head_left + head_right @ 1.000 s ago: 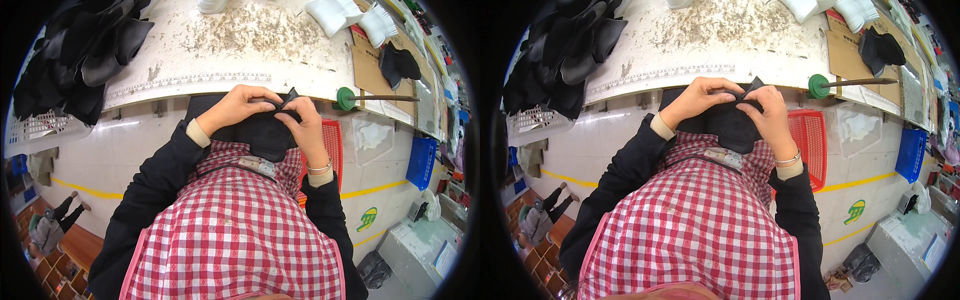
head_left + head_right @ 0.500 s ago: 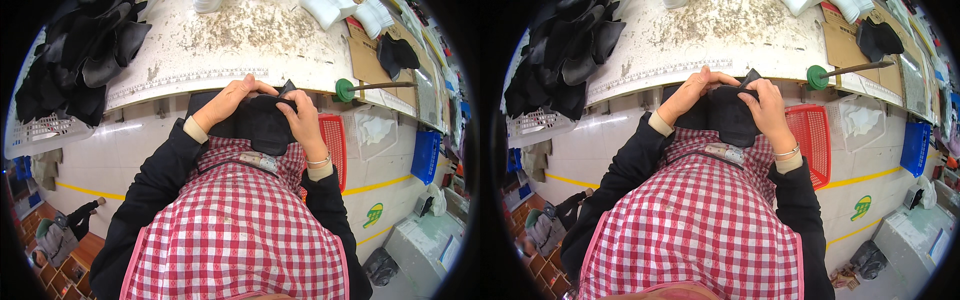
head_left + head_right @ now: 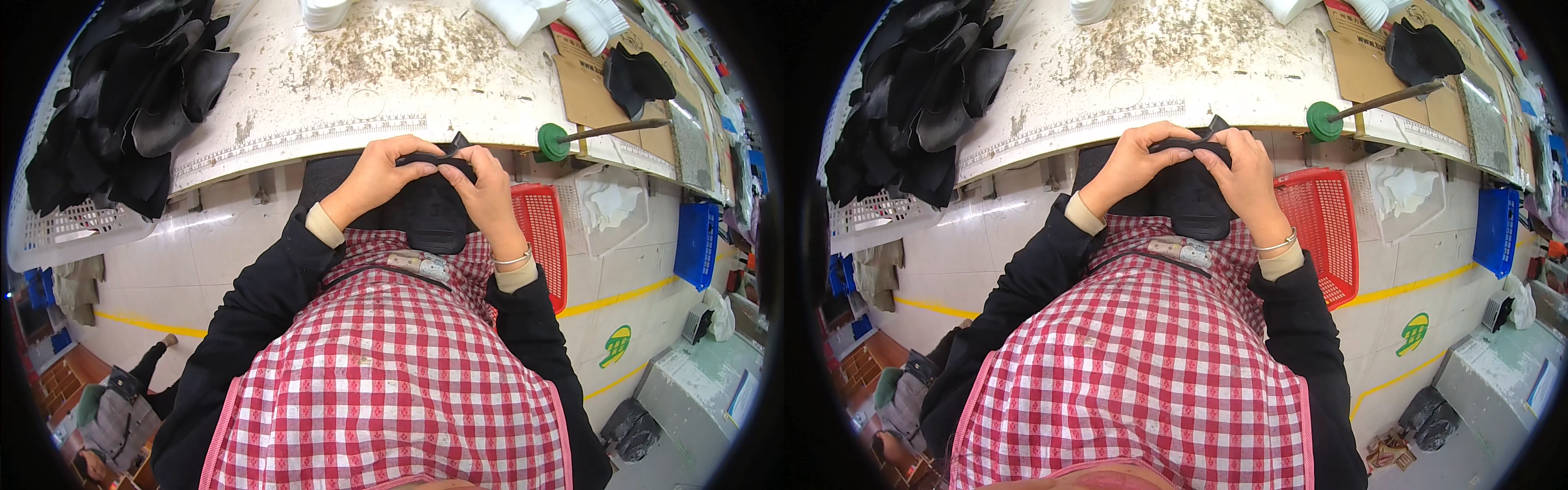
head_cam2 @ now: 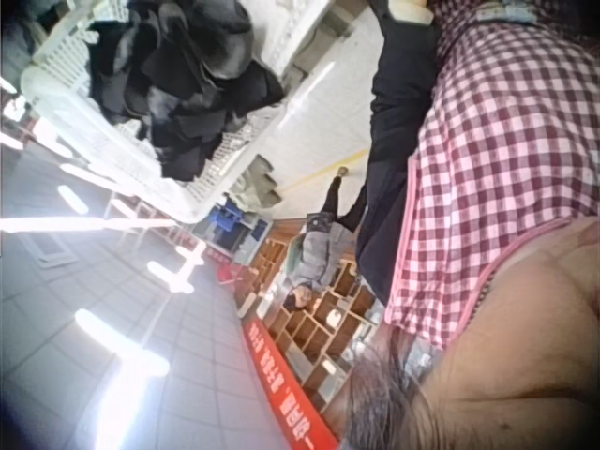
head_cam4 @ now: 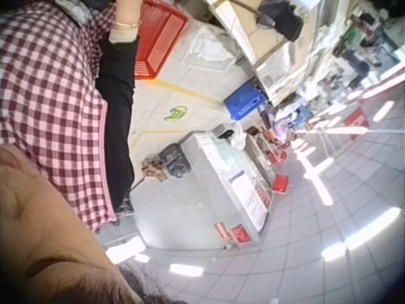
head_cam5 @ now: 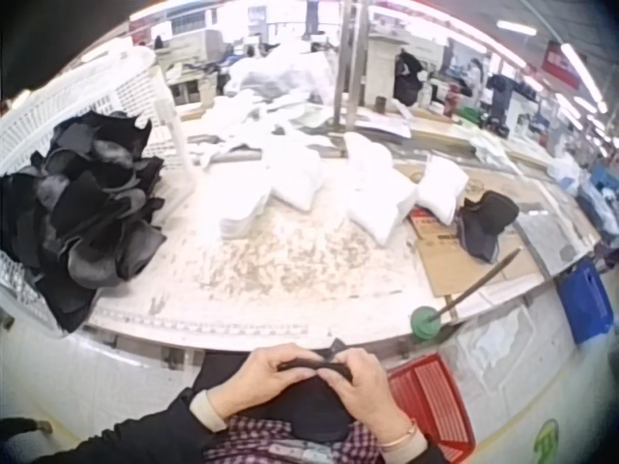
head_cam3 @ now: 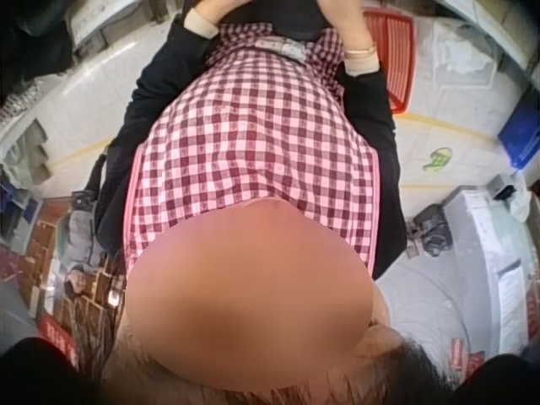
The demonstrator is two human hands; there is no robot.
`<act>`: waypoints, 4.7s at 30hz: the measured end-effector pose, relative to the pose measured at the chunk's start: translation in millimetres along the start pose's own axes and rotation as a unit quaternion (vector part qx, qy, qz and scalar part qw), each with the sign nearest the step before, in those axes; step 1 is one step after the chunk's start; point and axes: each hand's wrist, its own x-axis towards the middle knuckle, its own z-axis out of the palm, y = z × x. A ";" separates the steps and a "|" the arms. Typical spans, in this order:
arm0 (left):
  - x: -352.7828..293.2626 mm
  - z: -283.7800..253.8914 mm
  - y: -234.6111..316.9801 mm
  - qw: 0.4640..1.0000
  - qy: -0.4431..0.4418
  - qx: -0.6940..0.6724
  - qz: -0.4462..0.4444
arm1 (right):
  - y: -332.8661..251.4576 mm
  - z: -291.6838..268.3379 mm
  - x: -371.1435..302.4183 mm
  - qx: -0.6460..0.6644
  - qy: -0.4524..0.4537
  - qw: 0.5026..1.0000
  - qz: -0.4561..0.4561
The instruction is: The person assembles footwear components by hand at a workbench. They pick up black fabric pieces and white foam inserts, align and press them together, then fold and tuck the fabric around the foam. The person repeats this process with multiple units, placing finished assemblies on the table.
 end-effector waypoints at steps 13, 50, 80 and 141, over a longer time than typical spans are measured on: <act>0.5 0.4 1.4 0.999 -0.004 -0.034 -0.004 | 3.2 1.1 -0.9 0.036 0.010 0.999 -0.011; -2.4 5.9 -0.7 0.998 0.030 -0.060 -0.015 | -4.9 -21.7 30.1 -0.096 0.045 0.976 -0.191; -17.2 29.4 -39.8 0.980 0.017 0.138 -0.139 | 18.9 18.1 -27.7 -0.084 -0.058 0.991 0.086; 10.1 76.0 -23.9 0.835 -0.152 0.424 0.316 | 51.0 -23.6 -120.7 0.316 -0.263 0.845 0.343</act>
